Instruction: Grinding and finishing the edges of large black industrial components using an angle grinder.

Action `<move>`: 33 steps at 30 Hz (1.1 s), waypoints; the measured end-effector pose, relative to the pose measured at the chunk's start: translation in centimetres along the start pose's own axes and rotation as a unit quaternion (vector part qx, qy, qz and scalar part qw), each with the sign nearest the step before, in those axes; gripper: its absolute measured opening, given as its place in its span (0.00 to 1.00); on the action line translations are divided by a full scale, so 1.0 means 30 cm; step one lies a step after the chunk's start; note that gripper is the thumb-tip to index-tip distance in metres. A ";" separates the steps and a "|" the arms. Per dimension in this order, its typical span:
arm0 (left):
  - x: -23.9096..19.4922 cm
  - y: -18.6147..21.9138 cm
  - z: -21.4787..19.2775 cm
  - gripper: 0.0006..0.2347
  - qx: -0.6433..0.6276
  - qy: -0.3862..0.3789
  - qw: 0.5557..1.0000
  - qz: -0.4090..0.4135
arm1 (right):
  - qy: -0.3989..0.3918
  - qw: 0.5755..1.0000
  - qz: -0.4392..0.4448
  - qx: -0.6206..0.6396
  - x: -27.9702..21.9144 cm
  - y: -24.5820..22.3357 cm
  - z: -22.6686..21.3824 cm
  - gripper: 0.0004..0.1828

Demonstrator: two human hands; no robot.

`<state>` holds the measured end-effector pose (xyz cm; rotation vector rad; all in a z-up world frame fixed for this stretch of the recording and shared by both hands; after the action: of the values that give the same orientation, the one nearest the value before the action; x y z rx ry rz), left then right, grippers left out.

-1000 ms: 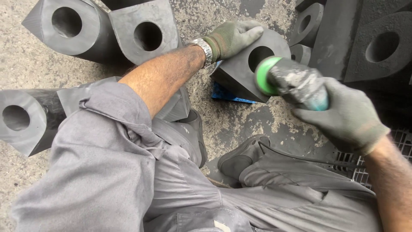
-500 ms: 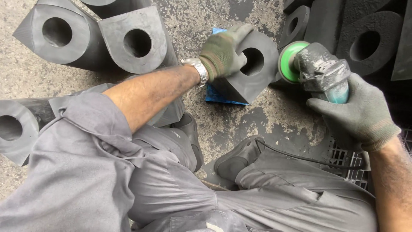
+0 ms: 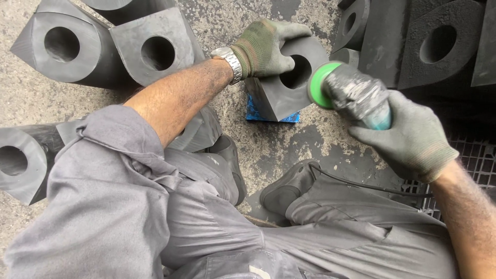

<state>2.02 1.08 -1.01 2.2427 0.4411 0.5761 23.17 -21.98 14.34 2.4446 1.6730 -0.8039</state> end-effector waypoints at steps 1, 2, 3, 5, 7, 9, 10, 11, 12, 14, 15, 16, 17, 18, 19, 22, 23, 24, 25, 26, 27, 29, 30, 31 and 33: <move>-0.002 0.002 -0.005 0.27 0.006 0.001 1.000 0.004 | -0.041 0.999 0.017 -0.004 -0.002 -0.012 0.013 0.40; 0.001 0.027 -0.016 0.27 0.004 -0.001 1.000 0.005 | -0.041 0.999 0.019 -0.003 -0.011 -0.039 0.005 0.40; 0.004 0.050 -0.027 0.27 0.014 -0.011 0.999 -0.026 | -0.050 0.999 0.010 -0.007 -0.019 -0.067 -0.002 0.40; 0.009 0.080 -0.046 0.27 0.024 -0.022 0.998 -0.055 | -0.057 0.998 0.003 -0.011 -0.017 -0.052 -0.002 0.40; 0.004 0.093 -0.058 0.27 0.020 -0.056 0.993 -0.100 | -0.032 0.999 0.003 -0.025 0.003 0.033 0.012 0.39; -0.008 0.050 -0.042 0.27 0.009 -0.032 0.996 -0.080 | 0.002 1.000 0.007 -0.025 -0.016 0.015 -0.026 0.38; -0.014 0.032 -0.031 0.27 -0.005 -0.012 0.998 -0.057 | 0.035 0.999 0.016 -0.023 -0.032 0.007 -0.044 0.37; -0.016 0.026 -0.029 0.27 -0.005 -0.012 0.998 -0.058 | 0.034 0.999 0.016 -0.022 -0.019 0.024 -0.023 0.37; -0.008 0.024 -0.019 0.27 0.006 0.001 1.000 -0.029 | 0.004 0.999 0.032 -0.029 -0.013 0.049 -0.003 0.38; 0.004 0.039 -0.016 0.26 0.016 0.013 1.000 0.000 | -0.026 0.998 0.050 -0.034 -0.017 0.038 0.012 0.39; 0.006 0.053 -0.022 0.27 0.011 -0.003 0.999 -0.031 | -0.013 0.999 -0.005 -0.036 -0.027 -0.004 0.007 0.39; 0.007 0.066 -0.030 0.27 0.006 -0.019 0.998 -0.063 | -0.001 0.998 -0.060 -0.038 -0.038 -0.047 0.002 0.40; 0.008 0.078 -0.038 0.27 0.006 -0.020 0.998 -0.062 | -0.001 0.998 -0.059 -0.037 -0.030 -0.023 0.007 0.40; 0.008 0.087 -0.047 0.27 0.003 -0.037 0.995 -0.089 | -0.015 0.999 -0.027 -0.037 -0.020 0.001 0.012 0.41; 0.006 0.096 -0.057 0.27 -0.001 -0.055 0.992 -0.116 | -0.030 0.999 0.004 -0.036 -0.011 0.024 0.017 0.42; -0.002 0.063 -0.049 0.27 0.048 -0.027 0.994 -0.090 | 0.040 0.999 0.004 -0.032 -0.031 0.019 -0.038 0.41; -0.001 0.046 -0.042 0.27 0.050 -0.026 0.994 -0.090 | 0.042 0.999 0.003 -0.032 -0.018 0.030 -0.025 0.41; 0.001 0.036 -0.025 0.27 0.055 0.000 0.998 -0.031 | 0.018 0.999 0.011 -0.031 -0.015 0.047 -0.008 0.42; 0.005 0.027 -0.007 0.27 0.060 0.025 0.998 0.028 | -0.005 0.999 0.019 -0.030 -0.012 0.065 0.009 0.43; 0.008 0.045 -0.014 0.27 0.057 0.024 0.998 0.030 | -0.005 0.999 0.022 -0.030 -0.021 0.022 0.002 0.43; 0.010 0.058 -0.020 0.27 0.042 -0.013 0.998 -0.039 | -0.010 0.999 -0.004 -0.031 -0.030 -0.024 -0.004 0.43; 0.007 0.043 -0.024 0.28 0.030 -0.047 0.993 -0.108 | -0.014 0.999 -0.035 -0.033 -0.023 -0.071 -0.015 0.42; 0.003 0.021 -0.015 0.24 0.029 -0.017 0.998 -0.059 | -0.028 0.999 -0.017 -0.039 -0.017 -0.067 -0.017 0.41; -0.004 -0.002 -0.007 0.21 0.028 0.013 0.999 -0.009 | -0.041 0.998 0.001 -0.045 -0.010 -0.066 -0.018 0.41; -0.003 0.009 -0.011 0.19 0.020 0.021 0.999 -0.037 | -0.017 0.999 0.016 -0.031 0.008 -0.015 -0.029 0.39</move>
<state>1.81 1.07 -0.63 2.2456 0.5587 0.5810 23.16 -21.30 15.08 2.3967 1.6168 -0.7718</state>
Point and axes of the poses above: each hand's wrist, its own x-axis towards the middle knuckle, its own z-axis out of the palm, y = z × x, the point moved 1 cm from there along x, towards the middle knuckle
